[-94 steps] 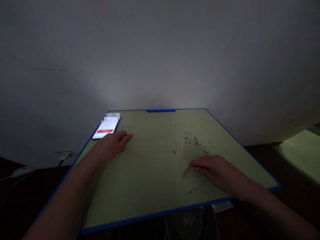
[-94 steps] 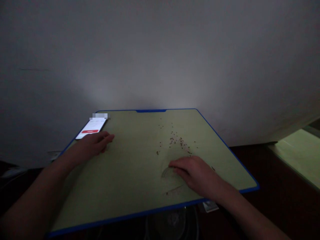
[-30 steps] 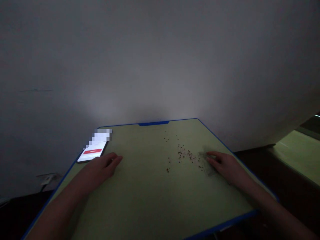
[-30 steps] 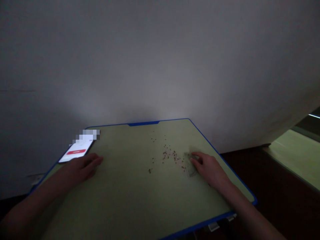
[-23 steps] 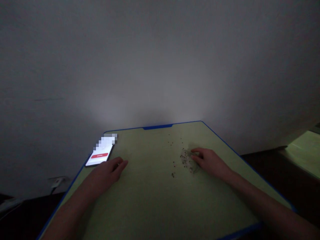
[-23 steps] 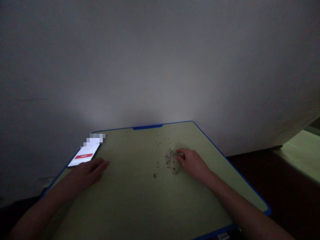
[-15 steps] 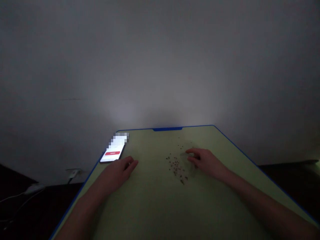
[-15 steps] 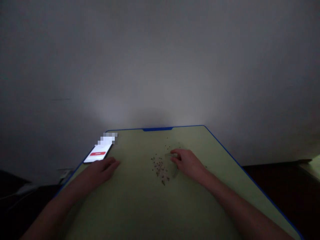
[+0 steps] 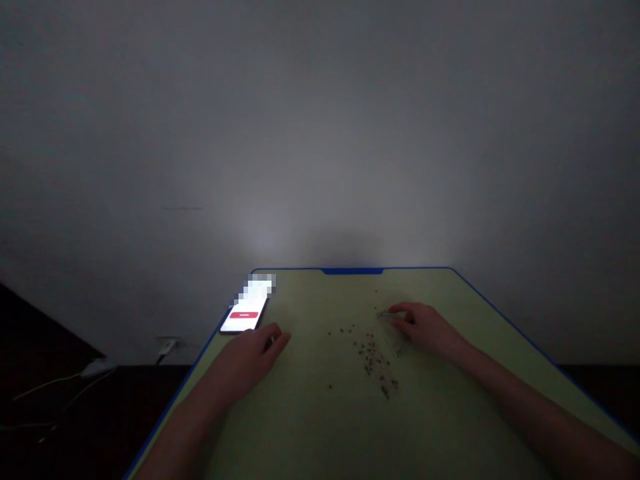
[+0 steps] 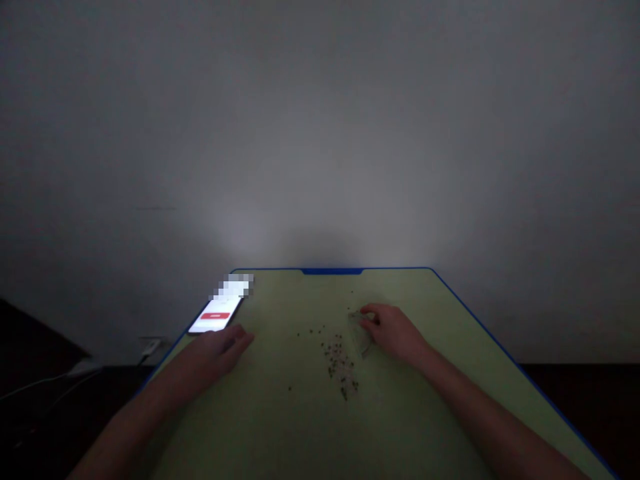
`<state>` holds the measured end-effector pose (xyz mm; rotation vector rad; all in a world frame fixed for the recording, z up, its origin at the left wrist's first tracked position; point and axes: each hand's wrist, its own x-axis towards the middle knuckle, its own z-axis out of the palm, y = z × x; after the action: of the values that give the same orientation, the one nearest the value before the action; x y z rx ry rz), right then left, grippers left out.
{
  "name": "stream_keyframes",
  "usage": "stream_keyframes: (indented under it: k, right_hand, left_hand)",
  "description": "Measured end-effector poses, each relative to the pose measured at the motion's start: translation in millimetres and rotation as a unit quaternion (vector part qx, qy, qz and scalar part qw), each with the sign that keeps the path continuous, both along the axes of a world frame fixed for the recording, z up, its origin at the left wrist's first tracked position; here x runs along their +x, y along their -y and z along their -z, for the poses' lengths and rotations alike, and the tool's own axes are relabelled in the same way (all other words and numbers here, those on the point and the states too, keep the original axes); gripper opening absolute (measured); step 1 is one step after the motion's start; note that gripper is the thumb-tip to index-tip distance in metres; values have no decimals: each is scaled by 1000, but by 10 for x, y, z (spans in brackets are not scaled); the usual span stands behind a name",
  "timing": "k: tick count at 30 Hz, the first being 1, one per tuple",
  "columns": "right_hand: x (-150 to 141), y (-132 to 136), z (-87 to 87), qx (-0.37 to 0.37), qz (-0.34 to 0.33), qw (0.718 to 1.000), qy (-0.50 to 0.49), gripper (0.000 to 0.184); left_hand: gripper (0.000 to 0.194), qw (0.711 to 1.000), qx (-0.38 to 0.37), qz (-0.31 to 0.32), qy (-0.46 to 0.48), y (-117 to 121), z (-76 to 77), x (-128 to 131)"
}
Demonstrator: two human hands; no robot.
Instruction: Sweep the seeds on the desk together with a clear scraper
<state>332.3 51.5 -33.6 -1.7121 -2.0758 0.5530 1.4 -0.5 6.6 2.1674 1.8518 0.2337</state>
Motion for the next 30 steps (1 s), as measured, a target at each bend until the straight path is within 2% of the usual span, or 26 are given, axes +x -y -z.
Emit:
stream_keyframes:
  k: [14,19,24,30]
  right_hand:
    - [-804,-344,-80,35,-106,993,40,26]
    - [-1063,-340,-109,37,-170,985,18,26]
    - [-976,-376,-176,23,-197,980,-4,14]
    - [-683,-526,-201,26,-161,986,-19,27]
  left_hand:
    - [43,999,21,-28,-7,52,-57,-9]
    - [42,999,33,-36,0,50,-24,-57]
    - [45,998,49,-37,16,53,-2,-110]
    - [43,997,50,-55,9,50,-1,-141]
